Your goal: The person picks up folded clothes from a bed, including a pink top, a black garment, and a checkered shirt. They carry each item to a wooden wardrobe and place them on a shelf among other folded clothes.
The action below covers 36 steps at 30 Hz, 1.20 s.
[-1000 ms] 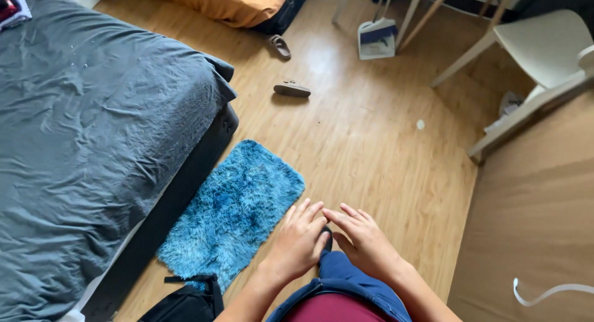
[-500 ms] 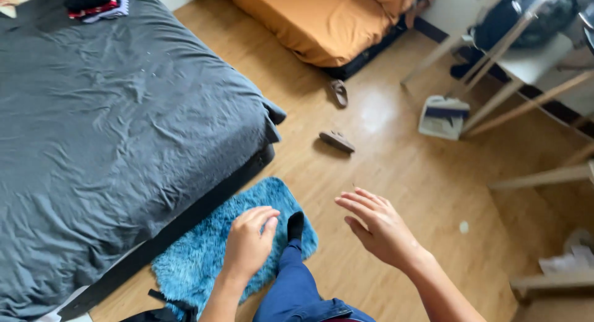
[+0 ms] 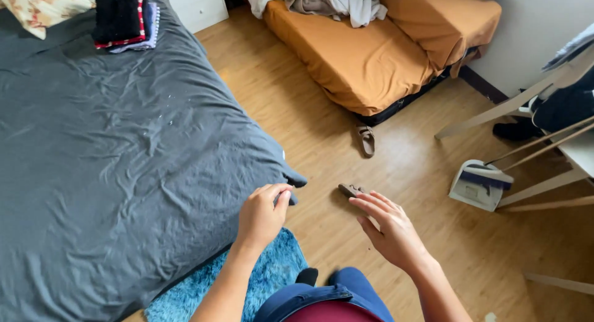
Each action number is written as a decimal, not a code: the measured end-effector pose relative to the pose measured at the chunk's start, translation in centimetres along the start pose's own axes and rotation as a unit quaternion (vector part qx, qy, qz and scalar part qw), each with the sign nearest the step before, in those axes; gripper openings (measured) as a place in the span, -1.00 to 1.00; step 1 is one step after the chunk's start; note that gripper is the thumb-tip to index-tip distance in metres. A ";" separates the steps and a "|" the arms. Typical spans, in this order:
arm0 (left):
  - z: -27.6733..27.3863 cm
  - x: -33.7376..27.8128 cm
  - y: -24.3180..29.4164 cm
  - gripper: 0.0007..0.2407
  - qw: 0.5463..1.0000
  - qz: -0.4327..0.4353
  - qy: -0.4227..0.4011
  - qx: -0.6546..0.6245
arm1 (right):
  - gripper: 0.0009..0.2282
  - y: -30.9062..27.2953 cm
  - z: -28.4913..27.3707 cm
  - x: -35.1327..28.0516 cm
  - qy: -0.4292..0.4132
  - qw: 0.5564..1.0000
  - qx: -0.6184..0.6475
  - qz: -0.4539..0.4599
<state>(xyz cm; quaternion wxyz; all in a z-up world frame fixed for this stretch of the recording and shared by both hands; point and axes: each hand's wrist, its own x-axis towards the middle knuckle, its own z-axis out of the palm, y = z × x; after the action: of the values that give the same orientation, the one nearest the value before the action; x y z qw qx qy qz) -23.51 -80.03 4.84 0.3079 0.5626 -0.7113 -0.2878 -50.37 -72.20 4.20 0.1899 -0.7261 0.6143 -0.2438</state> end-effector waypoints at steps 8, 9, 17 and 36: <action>6.5 14.1 -2.1 -0.87 0.999 0.042 0.017 -0.018 | -0.70 9.3 0.1 13.8 -0.048 0.998 0.035 -0.001; 6.8 15.9 -1.8 -0.87 1.000 0.023 0.017 -0.008 | -0.71 10.2 -0.5 15.8 -0.051 0.998 0.043 0.000; 6.3 28.7 -3.1 -0.84 0.983 -0.099 0.154 -0.016 | -0.80 13.0 -5.4 35.6 -0.073 0.989 0.124 0.036; -2.7 57.7 -23.7 -0.79 0.881 -0.286 0.243 -0.290 | -0.75 11.0 4.7 78.3 -0.164 0.943 0.288 -0.013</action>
<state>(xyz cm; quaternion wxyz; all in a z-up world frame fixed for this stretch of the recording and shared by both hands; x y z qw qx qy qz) -16.92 -141.38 -4.71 0.5248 0.6789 -0.3074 -0.4113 -46.50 -151.33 3.49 0.4862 -0.6783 0.4683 -0.2902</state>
